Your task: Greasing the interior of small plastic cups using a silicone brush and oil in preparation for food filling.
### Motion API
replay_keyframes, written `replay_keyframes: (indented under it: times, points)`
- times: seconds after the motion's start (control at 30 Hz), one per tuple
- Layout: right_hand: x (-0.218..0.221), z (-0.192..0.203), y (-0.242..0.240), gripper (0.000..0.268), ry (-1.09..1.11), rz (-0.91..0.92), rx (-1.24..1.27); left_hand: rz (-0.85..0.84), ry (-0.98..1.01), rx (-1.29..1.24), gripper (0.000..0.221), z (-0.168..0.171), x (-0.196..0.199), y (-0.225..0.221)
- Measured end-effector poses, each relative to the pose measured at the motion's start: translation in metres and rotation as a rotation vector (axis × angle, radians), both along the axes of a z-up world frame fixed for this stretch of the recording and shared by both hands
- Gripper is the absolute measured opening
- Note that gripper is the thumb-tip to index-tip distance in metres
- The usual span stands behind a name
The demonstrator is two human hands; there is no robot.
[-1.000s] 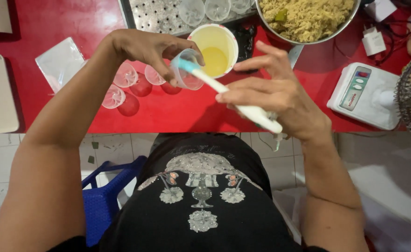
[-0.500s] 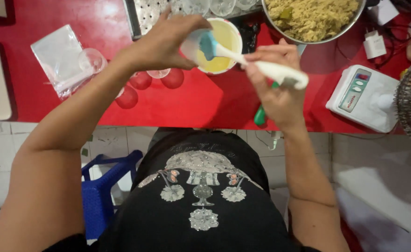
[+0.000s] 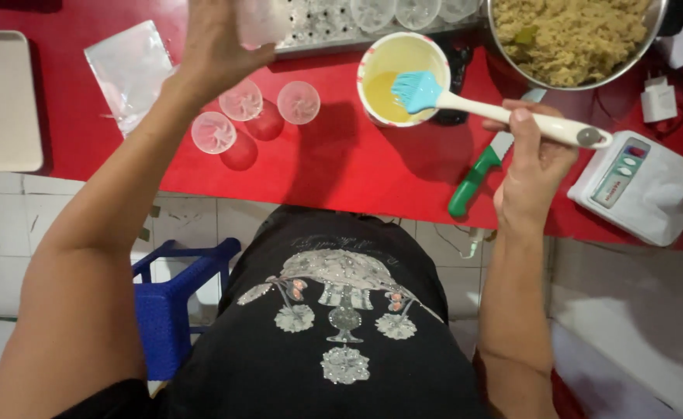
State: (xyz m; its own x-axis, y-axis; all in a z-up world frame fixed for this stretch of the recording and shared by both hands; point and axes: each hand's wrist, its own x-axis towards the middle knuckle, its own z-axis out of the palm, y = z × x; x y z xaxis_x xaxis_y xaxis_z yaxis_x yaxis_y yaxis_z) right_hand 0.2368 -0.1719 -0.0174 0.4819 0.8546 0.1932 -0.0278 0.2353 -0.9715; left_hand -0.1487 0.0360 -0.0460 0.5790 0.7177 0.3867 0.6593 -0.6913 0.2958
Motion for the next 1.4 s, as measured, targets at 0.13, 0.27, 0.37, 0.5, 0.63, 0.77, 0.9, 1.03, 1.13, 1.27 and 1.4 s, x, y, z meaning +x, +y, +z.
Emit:
replay_keyframes:
  times: [0.13, 0.27, 0.37, 0.5, 0.63, 0.77, 0.9, 1.03, 1.13, 1.27, 1.4]
  points:
    - [-0.019, 0.002, -0.002, 0.013, -0.071, -0.098, -0.056, 0.140, -0.050, -0.043, 0.058, -0.044, -0.060, 0.020]
    - [-0.037, -0.004, -0.002, 0.011, -0.084, -0.169, -0.045, 0.261, -0.035, -0.248, 0.069, -0.074, -0.083, 0.034]
    - [-0.054, 0.002, -0.002, 0.013, -0.113, -0.188, -0.046, 0.262, -0.068, -0.261, 0.110, -0.137, -0.115, 0.061]
    - [-0.072, 0.007, -0.006, 0.014, -0.226, -0.245, -0.022, 0.329, -0.112, -0.459, 0.080, -0.120, -0.109, 0.067]
    - [-0.085, 0.008, -0.012, 0.012, -0.229, -0.298, -0.031, 0.358, -0.015, -0.643, 0.076, -0.110, -0.116, 0.064]
    - [-0.093, 0.012, -0.015, 0.020, -0.298, -0.339, -0.060, 0.354, 0.051, -0.664, 0.108, -0.099, -0.123, 0.063]
    - [-0.093, 0.010, -0.014, 0.016, -0.297, -0.337, -0.044, 0.351, 0.121, -0.346, 0.094, -0.075, -0.077, 0.058]
    - [-0.088, 0.013, -0.006, 0.013, -0.300, -0.360, -0.055, 0.050, 0.080, -0.110, 0.082, -0.100, 0.009, 0.070]
    - [-0.080, 0.016, -0.007, 0.015, -0.298, -0.344, -0.079, 0.038, 0.129, -0.101, 0.086, -0.129, 0.072, 0.073]
    - [-0.074, 0.028, 0.002, 0.012, -0.271, -0.352, -0.086, 0.175, 0.240, -0.279, 0.101, -0.156, 0.126, 0.090]
    - [-0.062, 0.026, 0.004, 0.008, -0.413, -0.291, -0.030, 0.255, 0.184, -0.172, 0.097, -0.152, 0.147, 0.086]
